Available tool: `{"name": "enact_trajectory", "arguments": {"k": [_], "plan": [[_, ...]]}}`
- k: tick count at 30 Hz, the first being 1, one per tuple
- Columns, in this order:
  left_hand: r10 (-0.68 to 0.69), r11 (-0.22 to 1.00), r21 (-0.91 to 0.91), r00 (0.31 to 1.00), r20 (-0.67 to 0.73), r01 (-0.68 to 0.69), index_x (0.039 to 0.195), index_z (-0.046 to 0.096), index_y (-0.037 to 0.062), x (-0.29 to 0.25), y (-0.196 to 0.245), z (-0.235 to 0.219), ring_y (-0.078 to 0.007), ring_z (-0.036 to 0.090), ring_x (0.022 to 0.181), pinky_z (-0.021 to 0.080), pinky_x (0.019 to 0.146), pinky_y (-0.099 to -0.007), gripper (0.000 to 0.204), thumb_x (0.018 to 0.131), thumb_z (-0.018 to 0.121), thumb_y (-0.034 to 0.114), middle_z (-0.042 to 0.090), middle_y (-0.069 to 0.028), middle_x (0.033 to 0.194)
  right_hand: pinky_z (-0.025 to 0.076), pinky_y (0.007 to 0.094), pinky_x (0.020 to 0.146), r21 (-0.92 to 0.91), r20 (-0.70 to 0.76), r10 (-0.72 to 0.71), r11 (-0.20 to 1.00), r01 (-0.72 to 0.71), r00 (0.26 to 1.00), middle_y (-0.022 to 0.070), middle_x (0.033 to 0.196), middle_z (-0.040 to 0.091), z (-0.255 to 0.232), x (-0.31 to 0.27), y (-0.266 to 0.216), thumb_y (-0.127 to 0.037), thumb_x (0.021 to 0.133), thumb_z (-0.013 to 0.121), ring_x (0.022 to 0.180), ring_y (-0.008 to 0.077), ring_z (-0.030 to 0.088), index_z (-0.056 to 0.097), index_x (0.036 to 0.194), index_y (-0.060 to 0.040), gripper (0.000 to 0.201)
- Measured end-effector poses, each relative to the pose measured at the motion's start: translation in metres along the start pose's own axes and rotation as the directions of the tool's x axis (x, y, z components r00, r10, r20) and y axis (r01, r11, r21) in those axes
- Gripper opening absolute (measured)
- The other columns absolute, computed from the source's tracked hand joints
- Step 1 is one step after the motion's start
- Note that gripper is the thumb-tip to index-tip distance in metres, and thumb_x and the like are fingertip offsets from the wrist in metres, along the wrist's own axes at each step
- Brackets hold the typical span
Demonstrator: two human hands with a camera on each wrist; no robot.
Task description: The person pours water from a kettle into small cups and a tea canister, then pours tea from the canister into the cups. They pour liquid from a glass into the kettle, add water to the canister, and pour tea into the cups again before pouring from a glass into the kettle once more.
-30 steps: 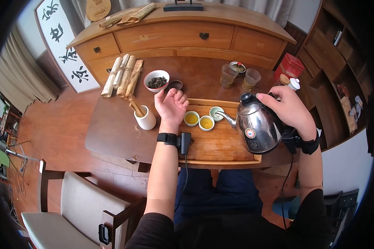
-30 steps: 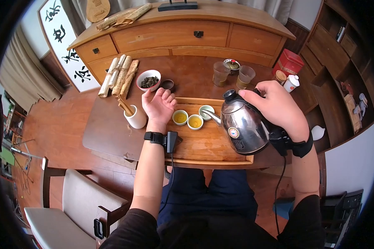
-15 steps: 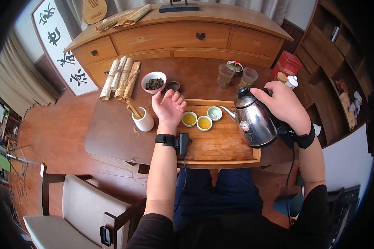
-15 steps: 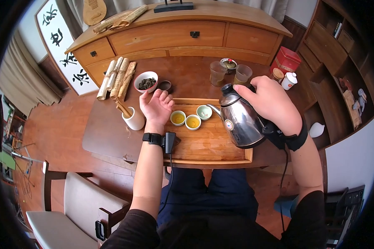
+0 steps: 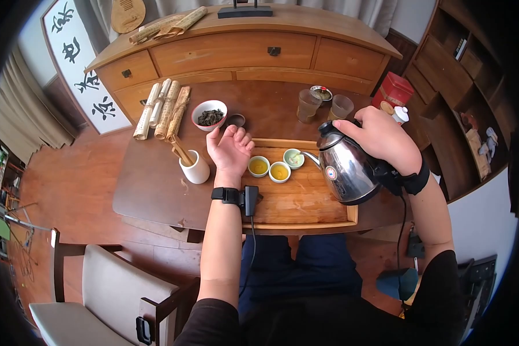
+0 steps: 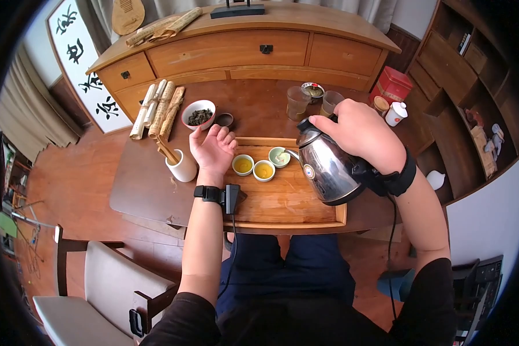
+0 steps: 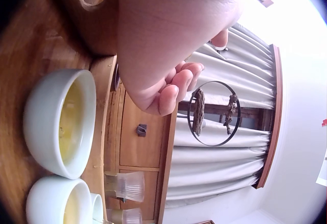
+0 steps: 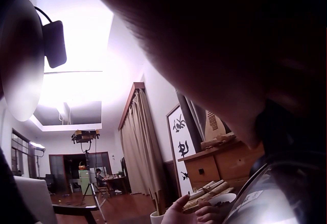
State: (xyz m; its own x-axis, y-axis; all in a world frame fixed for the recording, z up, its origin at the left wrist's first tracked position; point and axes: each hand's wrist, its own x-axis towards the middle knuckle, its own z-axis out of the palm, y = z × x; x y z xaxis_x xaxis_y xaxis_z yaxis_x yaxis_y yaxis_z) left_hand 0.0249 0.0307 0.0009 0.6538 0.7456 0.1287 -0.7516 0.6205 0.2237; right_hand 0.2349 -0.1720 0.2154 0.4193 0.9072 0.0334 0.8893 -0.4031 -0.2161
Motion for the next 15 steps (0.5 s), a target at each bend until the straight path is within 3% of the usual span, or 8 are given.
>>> {"name": "enact_trajectory", "arguments": {"k": [15], "plan": [[0.002,1.0,-0.002,1.0,0.004,-0.002,0.081,0.051,0.0101,0.0008,0.0004,-0.0021,-0.017,0.041,0.066,0.034,0.061,-0.0301,0.04,0.086,0.056,0.049,0.042,-0.0015,0.07,0.054,0.0387,0.064,-0.066,-0.008,-0.027,0.997,0.027,1.0,0.0224,0.067,0.067,-0.0069,0.0034,-0.0114,-0.051,0.09,0.064,0.061,0.0329,0.068,0.072,0.085,0.0076,0.059]]}}
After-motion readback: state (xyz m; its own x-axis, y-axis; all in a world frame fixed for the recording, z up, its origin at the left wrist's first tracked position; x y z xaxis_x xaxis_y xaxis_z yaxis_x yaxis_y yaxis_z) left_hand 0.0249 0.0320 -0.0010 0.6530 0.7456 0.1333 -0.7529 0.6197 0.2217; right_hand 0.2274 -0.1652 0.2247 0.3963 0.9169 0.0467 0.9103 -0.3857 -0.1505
